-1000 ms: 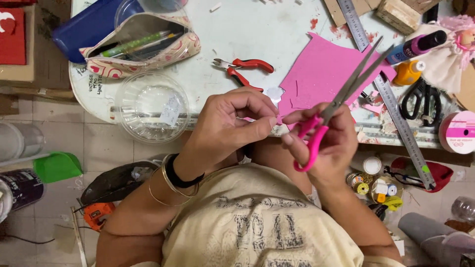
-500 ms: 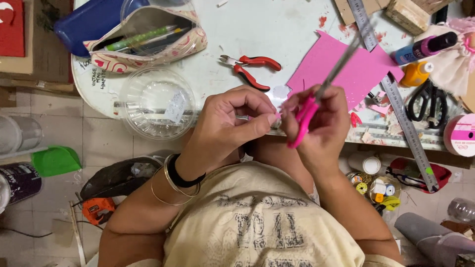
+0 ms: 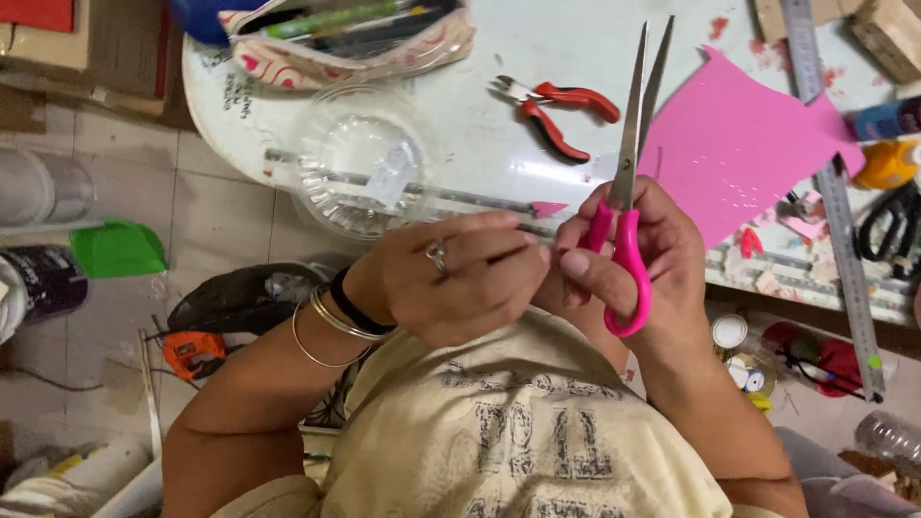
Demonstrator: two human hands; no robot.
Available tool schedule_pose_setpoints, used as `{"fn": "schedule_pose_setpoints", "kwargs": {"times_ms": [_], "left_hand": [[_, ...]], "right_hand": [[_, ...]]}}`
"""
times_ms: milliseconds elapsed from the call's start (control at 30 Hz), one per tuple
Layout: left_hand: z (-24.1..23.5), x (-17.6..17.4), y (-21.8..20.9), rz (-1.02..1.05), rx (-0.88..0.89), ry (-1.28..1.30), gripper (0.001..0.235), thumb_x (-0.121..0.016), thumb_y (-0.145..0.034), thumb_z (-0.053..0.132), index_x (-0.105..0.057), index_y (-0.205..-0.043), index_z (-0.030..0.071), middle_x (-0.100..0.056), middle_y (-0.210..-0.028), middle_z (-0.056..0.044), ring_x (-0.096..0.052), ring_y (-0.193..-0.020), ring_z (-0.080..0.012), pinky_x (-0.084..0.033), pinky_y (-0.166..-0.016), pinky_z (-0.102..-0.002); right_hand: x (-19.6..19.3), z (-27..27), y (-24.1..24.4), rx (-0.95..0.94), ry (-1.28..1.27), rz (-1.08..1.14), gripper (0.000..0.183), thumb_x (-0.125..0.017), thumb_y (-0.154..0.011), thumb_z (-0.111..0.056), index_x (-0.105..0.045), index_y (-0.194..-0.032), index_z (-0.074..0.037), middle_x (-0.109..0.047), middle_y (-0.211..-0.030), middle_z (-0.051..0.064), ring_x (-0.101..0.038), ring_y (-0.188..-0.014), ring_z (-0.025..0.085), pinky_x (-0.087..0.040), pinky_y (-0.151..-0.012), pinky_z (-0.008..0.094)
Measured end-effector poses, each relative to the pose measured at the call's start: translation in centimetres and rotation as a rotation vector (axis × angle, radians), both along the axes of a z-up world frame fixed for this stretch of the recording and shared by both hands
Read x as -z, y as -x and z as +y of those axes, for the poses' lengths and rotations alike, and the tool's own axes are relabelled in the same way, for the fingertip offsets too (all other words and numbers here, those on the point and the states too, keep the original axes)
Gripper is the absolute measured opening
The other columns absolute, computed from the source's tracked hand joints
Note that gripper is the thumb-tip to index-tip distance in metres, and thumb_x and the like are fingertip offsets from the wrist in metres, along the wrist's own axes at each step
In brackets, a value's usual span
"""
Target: Using scissors to cut a small, precise shape out of a pink foam sheet on a craft table.
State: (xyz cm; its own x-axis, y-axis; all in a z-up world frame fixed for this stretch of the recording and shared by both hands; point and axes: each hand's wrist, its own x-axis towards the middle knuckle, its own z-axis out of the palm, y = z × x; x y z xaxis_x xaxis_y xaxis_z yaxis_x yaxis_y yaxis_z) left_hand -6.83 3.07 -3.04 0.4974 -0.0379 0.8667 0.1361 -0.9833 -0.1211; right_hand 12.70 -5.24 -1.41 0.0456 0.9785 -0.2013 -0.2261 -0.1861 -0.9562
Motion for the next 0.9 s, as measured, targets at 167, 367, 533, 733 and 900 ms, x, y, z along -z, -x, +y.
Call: {"fn": "schedule_pose_setpoints", "kwargs": {"times_ms": [167,367,533,733,900], "left_hand": [[-0.6,0.8,2.1,-0.008,-0.036,0.038,0.025,-0.055,-0.103,0.004,-0.076,-0.089,0.005,-0.065,-0.102,-0.007,-0.071,-0.090,-0.0153,-0.060,-0.096,-0.028],[-2.3,6.4,5.2,-0.176,-0.190,0.213,0.012,-0.080,-0.095,0.014,-0.076,-0.105,0.009,-0.073,-0.110,-0.005,-0.075,-0.095,-0.0155,-0.067,-0.087,-0.029],[-2.2,10.4,9.0,-0.218,-0.345,0.293,0.041,-0.082,-0.097,0.016,-0.057,-0.128,0.005,-0.070,-0.116,-0.009,-0.071,-0.104,-0.0184,-0.065,-0.090,-0.030],[-2.5,9.5,9.2,-0.397,-0.588,0.822,0.035,-0.065,-0.094,0.037,-0.063,-0.107,0.005,-0.057,-0.113,-0.015,-0.058,-0.109,-0.0302,-0.057,-0.093,-0.048],[-3.0,9.2,8.8,-0.380,-0.527,0.921,0.032,-0.067,-0.093,0.032,-0.064,-0.113,0.007,-0.056,-0.119,-0.015,-0.062,-0.109,-0.0288,-0.061,-0.096,-0.045]], "right_hand": [[1.2,0.5,0.8,-0.121,-0.101,-0.089,0.027,-0.070,-0.087,0.000,-0.053,-0.107,-0.006,-0.068,-0.081,0.008,-0.063,-0.054,0.012,-0.058,-0.047,0.018],[2.2,1.6,2.4,-0.045,-0.078,-0.249,0.025,-0.069,-0.092,-0.002,-0.053,-0.108,-0.011,-0.065,-0.083,0.004,-0.062,-0.060,0.009,-0.059,-0.052,0.016],[1.7,3.5,4.4,0.027,-0.067,-0.419,0.025,-0.067,-0.097,0.000,-0.050,-0.112,-0.010,-0.066,-0.089,0.006,-0.064,-0.067,0.011,-0.060,-0.056,0.018],[-1.4,7.2,7.6,-0.303,-0.271,-0.758,0.043,-0.079,-0.089,0.012,-0.043,-0.112,0.009,-0.057,-0.102,0.021,-0.075,-0.094,0.029,-0.068,-0.072,0.030],[-2.4,9.7,9.4,-0.517,-0.185,-1.114,0.028,-0.074,-0.094,-0.008,-0.056,-0.114,0.000,-0.072,-0.091,0.004,-0.072,-0.071,0.013,-0.054,-0.063,0.026]]}}
